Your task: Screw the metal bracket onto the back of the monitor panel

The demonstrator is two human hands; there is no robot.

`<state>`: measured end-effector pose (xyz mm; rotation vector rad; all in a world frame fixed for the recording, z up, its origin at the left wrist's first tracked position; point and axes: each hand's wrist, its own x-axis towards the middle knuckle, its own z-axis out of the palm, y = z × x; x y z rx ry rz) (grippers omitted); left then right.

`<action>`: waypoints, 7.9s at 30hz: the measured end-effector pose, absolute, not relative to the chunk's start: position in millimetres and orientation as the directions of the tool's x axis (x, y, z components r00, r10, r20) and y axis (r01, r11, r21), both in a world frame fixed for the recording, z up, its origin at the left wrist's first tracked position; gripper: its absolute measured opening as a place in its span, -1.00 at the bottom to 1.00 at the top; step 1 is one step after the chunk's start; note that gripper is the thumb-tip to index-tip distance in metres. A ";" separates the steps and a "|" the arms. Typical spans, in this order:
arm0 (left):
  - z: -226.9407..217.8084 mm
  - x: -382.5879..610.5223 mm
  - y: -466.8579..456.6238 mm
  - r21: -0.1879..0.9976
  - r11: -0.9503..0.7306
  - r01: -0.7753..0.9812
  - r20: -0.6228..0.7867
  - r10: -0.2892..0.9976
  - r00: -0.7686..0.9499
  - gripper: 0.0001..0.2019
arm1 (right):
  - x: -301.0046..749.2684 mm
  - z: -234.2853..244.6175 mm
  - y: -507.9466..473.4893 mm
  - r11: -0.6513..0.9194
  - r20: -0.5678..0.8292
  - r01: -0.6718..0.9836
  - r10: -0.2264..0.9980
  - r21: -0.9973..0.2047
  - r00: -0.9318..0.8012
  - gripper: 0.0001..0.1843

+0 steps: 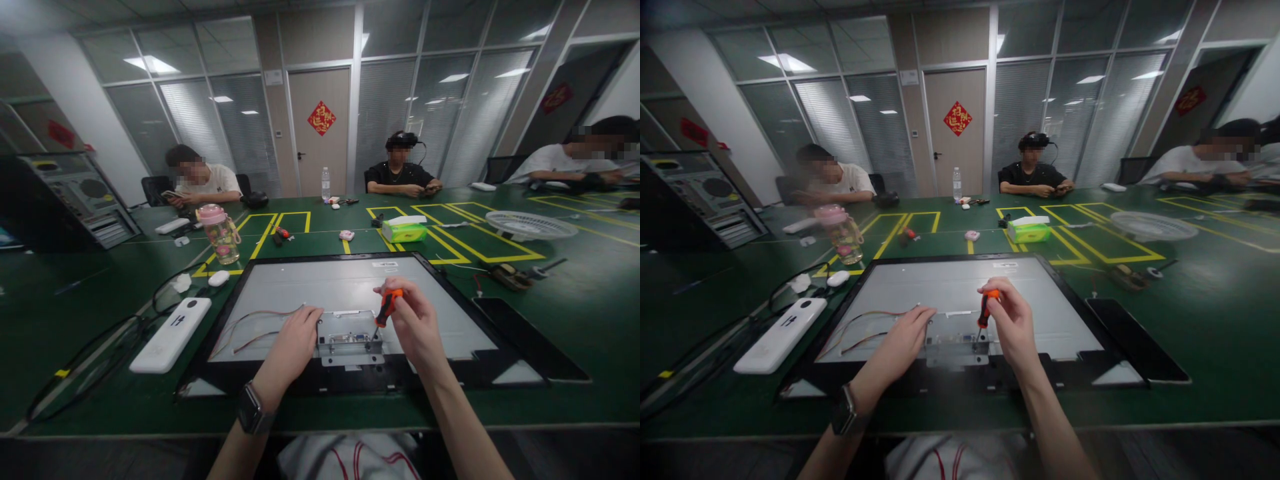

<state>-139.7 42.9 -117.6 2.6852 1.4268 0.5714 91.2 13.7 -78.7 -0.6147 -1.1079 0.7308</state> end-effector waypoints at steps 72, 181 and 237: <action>-122.0 -141.3 43.5 0.230 -0.584 0.778 0.320 0.801 0.507 -0.58 | 95.6 -75.2 2.5 0.618 0.601 0.069 0.725 -0.783 0.336 -0.80; -120.1 -140.4 44.6 0.250 -0.578 0.777 0.297 0.809 0.507 -0.55 | 56.7 -53.9 28.2 0.622 0.619 0.042 0.783 -0.782 -0.065 -0.85; -121.1 -142.3 46.0 0.237 -0.584 0.776 0.311 0.802 0.509 -0.56 | 54.4 -68.4 14.3 0.550 0.579 -0.249 0.813 -0.797 -0.056 -0.77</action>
